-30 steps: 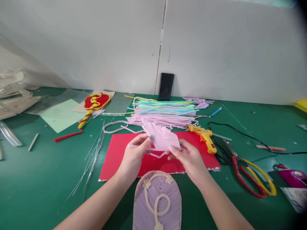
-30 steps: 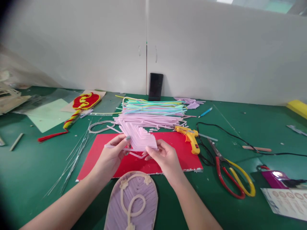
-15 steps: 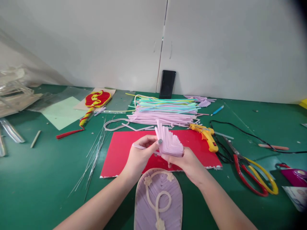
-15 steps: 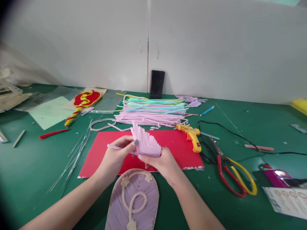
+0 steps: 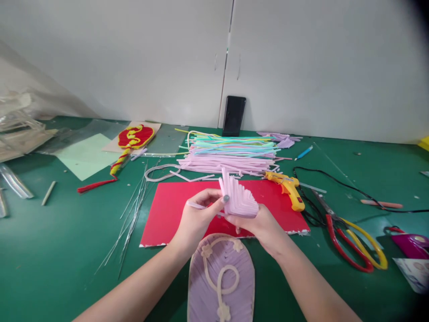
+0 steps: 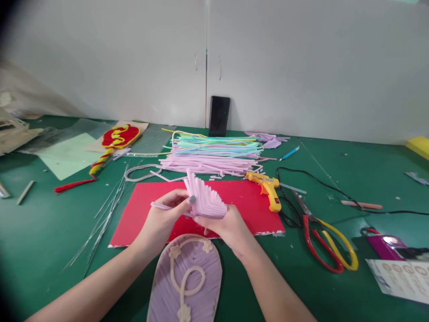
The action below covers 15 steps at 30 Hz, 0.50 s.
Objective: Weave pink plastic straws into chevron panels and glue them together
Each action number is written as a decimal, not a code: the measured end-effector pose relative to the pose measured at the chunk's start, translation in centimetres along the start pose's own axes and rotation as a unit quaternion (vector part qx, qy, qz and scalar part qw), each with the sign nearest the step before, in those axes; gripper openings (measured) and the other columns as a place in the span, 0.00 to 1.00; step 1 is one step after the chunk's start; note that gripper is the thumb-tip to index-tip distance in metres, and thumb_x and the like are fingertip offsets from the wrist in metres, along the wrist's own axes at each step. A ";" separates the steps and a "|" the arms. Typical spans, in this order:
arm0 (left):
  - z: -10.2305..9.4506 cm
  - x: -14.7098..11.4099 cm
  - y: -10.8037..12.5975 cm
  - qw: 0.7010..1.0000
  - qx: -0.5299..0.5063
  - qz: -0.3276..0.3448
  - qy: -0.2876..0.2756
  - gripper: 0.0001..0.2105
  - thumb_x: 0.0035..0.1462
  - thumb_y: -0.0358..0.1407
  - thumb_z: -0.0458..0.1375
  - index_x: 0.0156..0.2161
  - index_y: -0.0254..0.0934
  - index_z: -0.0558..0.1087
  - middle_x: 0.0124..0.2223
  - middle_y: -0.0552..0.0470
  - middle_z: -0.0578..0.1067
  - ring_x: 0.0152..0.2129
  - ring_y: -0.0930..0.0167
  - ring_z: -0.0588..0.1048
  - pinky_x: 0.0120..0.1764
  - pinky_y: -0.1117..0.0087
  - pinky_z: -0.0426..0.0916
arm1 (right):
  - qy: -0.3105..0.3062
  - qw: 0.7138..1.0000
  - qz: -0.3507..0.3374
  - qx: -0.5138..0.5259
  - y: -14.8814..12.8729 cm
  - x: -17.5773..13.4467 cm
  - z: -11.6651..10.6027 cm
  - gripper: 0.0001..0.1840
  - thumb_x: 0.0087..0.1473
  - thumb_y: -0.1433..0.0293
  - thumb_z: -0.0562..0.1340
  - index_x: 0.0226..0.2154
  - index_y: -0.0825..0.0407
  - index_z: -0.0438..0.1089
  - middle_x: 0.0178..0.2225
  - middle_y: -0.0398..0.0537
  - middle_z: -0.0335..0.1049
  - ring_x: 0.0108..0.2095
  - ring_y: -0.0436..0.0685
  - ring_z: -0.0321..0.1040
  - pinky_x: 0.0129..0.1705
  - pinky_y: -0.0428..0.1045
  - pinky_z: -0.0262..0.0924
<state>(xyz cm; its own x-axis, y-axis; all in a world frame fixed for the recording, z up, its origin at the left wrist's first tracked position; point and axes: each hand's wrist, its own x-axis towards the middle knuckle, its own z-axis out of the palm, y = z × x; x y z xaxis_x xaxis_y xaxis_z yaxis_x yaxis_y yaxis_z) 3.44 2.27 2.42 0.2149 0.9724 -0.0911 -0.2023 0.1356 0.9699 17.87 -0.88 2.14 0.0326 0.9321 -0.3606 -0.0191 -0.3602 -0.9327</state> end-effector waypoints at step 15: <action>0.3 -0.2 0.3 1.000 -0.016 -0.009 0.018 0.06 0.44 0.35 0.63 0.29 0.34 0.74 0.26 0.54 0.74 0.23 0.75 0.70 0.27 0.76 0.66 | -0.004 1.000 0.002 0.021 -0.3 -0.1 0.2 0.16 0.32 0.66 0.70 0.27 0.56 0.74 0.20 0.44 0.70 0.20 0.50 0.62 0.23 0.47 0.59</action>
<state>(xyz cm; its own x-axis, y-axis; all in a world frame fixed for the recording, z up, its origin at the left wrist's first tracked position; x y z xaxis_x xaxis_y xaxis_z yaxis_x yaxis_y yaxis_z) 3.57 2.06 2.83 0.1846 0.9758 -0.1169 -0.2302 0.1586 0.9601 17.66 -0.88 2.46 0.0249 0.9313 -0.3634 -0.0606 -0.3614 -0.9304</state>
